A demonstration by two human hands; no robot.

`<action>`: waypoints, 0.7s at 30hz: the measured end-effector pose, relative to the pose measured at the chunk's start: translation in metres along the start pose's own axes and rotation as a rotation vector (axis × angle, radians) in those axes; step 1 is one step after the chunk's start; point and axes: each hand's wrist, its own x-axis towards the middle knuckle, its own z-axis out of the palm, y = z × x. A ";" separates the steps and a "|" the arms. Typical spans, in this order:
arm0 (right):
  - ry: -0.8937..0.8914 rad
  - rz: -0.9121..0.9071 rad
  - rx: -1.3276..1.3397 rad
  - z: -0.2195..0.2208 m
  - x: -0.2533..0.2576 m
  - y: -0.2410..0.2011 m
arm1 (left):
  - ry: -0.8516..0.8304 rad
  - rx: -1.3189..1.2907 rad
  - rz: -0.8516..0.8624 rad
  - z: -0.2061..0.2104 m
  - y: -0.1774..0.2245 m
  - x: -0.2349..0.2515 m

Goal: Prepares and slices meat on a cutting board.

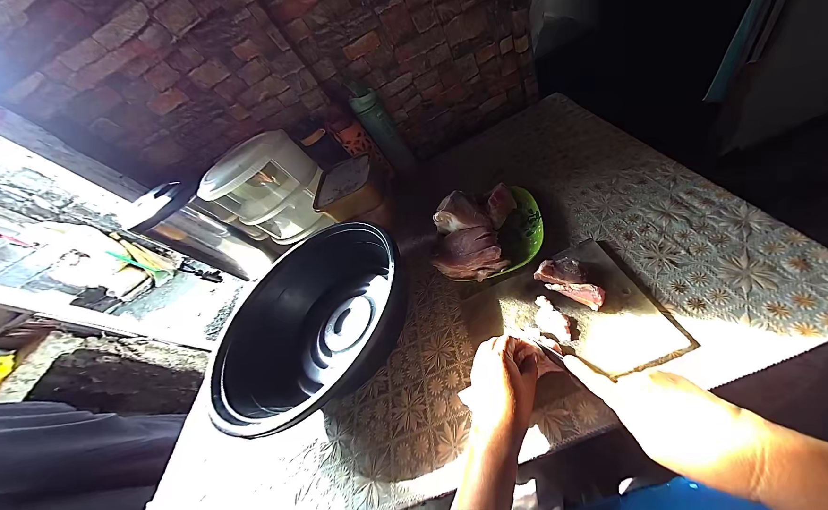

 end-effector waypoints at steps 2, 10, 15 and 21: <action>-0.010 0.037 -0.024 -0.001 0.001 -0.007 | 0.033 0.004 0.037 0.004 -0.002 -0.001; 0.055 -0.031 0.033 -0.025 0.063 -0.032 | -0.008 -0.005 -0.031 -0.002 0.000 0.002; -0.006 0.026 -0.019 -0.013 0.022 -0.017 | -0.008 -0.040 -0.086 -0.006 0.002 0.002; 0.046 0.018 -0.067 -0.003 -0.004 0.001 | 0.016 -0.014 -0.038 -0.001 0.001 0.005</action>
